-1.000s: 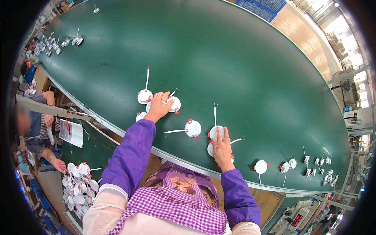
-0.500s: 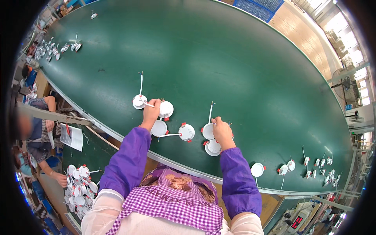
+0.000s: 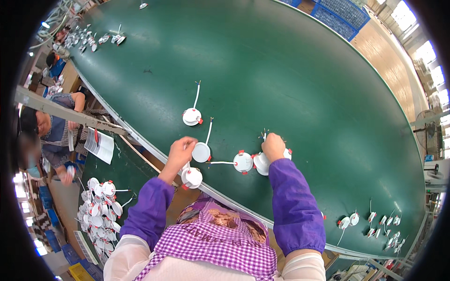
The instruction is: The person attaches a plastic piece to the clip of a light fixture, walks to a conveyor belt to gather light fixtures, and transports them to a table.
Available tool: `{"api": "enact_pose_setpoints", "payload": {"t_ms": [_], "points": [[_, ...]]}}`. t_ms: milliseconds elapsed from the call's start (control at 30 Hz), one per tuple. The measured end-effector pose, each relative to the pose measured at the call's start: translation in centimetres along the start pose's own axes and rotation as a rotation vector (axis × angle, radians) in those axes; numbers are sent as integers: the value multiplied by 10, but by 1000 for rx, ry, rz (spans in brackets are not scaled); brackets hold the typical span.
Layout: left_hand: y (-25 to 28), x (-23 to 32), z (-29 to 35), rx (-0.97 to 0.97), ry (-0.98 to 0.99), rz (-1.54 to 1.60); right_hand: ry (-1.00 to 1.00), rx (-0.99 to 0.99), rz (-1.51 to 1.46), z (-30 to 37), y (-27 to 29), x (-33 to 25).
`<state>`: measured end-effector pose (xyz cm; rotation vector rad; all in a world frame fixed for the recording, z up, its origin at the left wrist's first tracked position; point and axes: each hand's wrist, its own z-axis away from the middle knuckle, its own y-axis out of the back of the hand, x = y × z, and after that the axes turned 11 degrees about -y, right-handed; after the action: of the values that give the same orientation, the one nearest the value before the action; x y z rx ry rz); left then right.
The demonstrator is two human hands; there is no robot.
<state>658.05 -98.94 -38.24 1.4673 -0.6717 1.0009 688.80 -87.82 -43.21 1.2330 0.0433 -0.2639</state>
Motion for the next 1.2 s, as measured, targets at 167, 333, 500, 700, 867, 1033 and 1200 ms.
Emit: {"api": "enact_pose_setpoints", "payload": {"t_ms": [167,333,500,700,867,1033,1200], "points": [[-33,-6,-59,-75,8,-438,59,181,-7,13,-24,5],[-61,-28,-68,-252,59,-602,169,-60,-423,33,-10,-1],[-67,-18,-53,-150,-18,-549,187,9,-146,68,-2,-15],[-82,-13,-58,-264,-132,-739,176,-156,-171,57,-21,-26],[-74,-17,-45,-238,-133,-684,135,-105,-185,79,-17,-37],[-17,20,-62,-147,-28,-693,256,-111,60,112,10,-59],[-6,-10,-135,-8,-13,-681,210,4,23,97,-14,-77]]}}
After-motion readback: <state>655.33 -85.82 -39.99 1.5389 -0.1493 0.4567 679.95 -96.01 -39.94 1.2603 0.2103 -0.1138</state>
